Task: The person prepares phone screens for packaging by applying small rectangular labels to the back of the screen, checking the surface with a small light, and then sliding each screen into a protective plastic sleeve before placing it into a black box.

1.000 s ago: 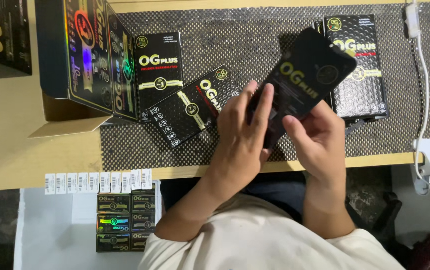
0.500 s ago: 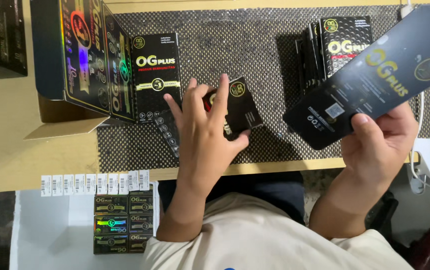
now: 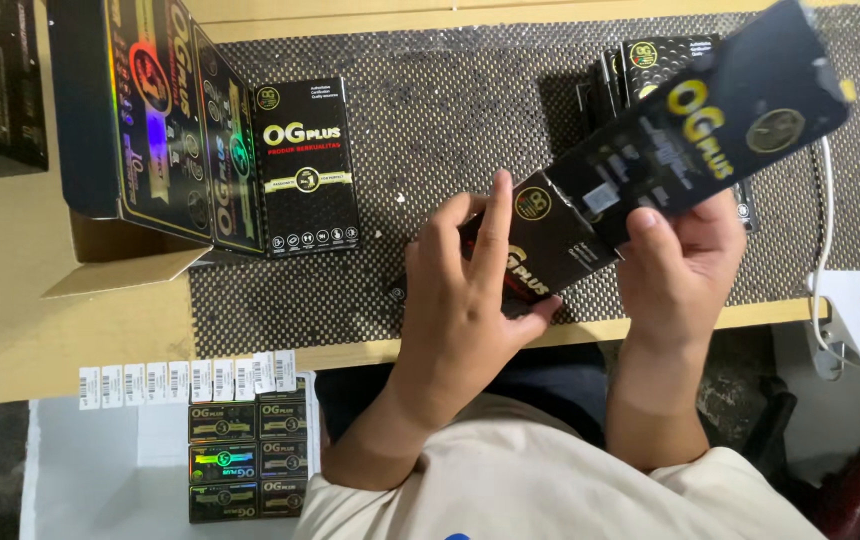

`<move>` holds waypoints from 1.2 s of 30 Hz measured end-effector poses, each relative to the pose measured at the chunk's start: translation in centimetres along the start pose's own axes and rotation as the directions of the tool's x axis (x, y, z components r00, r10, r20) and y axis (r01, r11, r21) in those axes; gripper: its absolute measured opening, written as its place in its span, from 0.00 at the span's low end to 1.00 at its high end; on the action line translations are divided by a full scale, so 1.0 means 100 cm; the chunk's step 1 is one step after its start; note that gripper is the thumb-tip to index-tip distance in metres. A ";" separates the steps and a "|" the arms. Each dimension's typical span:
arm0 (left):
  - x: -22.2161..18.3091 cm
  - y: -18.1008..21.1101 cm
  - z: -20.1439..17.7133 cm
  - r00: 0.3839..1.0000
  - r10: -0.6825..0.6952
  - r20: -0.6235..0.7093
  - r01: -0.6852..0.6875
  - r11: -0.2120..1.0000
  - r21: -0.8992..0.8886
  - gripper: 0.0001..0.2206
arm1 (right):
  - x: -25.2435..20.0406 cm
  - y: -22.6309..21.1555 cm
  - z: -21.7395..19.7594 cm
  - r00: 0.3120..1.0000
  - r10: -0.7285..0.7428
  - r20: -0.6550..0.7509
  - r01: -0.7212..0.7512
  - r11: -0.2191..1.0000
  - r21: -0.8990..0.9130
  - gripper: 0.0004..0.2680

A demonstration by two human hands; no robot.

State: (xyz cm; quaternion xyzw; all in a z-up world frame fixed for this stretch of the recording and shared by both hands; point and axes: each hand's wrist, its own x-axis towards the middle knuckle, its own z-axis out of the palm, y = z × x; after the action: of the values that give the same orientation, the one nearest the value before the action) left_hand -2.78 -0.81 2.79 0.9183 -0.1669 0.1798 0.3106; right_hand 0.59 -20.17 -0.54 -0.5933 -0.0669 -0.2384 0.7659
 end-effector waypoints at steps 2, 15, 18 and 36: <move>0.000 -0.005 0.004 0.999 0.011 -0.041 -0.013 0.998 -0.057 0.51 | -0.007 0.006 0.000 0.997 0.049 0.066 -0.050 0.999 0.012 0.12; -0.005 -0.010 -0.001 0.984 -0.097 -0.151 0.056 0.964 -0.258 0.46 | -0.033 -0.008 0.030 0.930 0.188 0.315 -0.217 0.974 0.059 0.32; -0.005 -0.011 -0.009 0.979 -0.137 -0.148 0.086 0.946 -0.311 0.50 | -0.049 0.009 0.021 0.843 0.211 0.494 -0.287 0.954 0.082 0.38; -0.014 -0.095 -0.013 0.944 -0.324 0.069 0.298 0.922 0.249 0.37 | 0.081 -0.066 -0.067 0.927 0.095 0.362 0.261 0.530 -0.807 0.19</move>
State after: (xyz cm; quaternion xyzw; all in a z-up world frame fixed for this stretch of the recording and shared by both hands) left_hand -0.34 7.41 -1.67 0.9717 -0.0131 0.0966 0.2150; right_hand 3.57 -29.99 6.43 -0.9174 -0.1123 -0.1636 0.3448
